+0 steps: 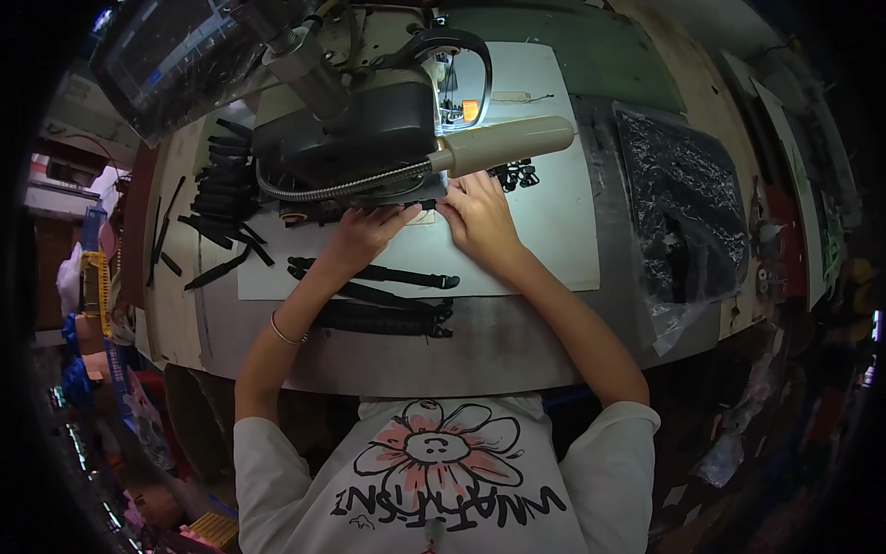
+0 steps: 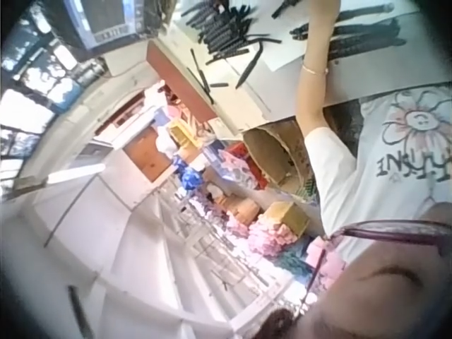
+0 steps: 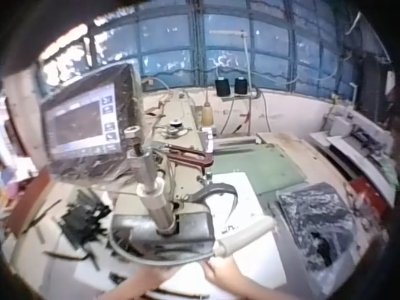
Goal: Attaching metal hardware to leather straps using an automated sewing machine.
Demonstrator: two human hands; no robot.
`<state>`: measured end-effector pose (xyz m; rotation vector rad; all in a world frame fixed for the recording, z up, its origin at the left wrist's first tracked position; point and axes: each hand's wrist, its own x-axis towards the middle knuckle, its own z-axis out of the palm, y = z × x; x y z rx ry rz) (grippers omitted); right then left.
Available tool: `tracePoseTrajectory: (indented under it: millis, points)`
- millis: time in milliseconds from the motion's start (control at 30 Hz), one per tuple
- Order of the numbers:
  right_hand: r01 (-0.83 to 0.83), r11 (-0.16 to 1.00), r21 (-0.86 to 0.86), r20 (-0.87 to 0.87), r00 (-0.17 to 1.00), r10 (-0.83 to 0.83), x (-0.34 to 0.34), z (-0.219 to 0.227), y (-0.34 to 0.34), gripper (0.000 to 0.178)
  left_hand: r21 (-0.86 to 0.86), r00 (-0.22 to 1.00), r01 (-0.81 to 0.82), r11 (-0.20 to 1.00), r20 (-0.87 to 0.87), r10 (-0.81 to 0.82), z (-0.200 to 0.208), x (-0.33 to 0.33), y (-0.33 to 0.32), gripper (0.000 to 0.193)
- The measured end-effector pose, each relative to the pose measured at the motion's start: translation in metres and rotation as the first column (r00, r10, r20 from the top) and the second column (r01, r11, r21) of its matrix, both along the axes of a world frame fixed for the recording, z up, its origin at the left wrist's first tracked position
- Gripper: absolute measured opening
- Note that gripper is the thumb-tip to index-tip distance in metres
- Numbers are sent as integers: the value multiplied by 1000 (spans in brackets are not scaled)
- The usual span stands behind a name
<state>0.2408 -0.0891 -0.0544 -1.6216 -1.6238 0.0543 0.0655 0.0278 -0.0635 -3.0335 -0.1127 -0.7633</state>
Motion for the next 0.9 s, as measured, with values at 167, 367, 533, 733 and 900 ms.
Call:
tracePoseTrajectory:
  millis: [167, 367, 533, 733, 900]
  points:
    - [-11, 1000, 15, 36, 999, 11, 0, -3, -1, 9, -8, 996, -5, 1000, -90, 5, 6, -5, -2, 39]
    - [1, 1000, 26, 65, 998, -3, 1, -4, -1, 8, 25, 982, -52, 998, -182, 55, 20, -7, -21, 47]
    - [7, 1000, 22, 49, 999, -8, -1, -3, -1, 8, -30, 978, -108, 994, -181, 100, 20, -8, -27, 49]
    - [17, 1000, 16, 33, 999, -18, 2, -5, 4, 9, -191, 951, -231, 954, -253, 180, 23, -8, -31, 58]
    - [39, 999, -18, 47, 998, -38, 3, -8, 1, 9, -222, 957, -227, 948, -231, 175, 19, -6, -32, 63]
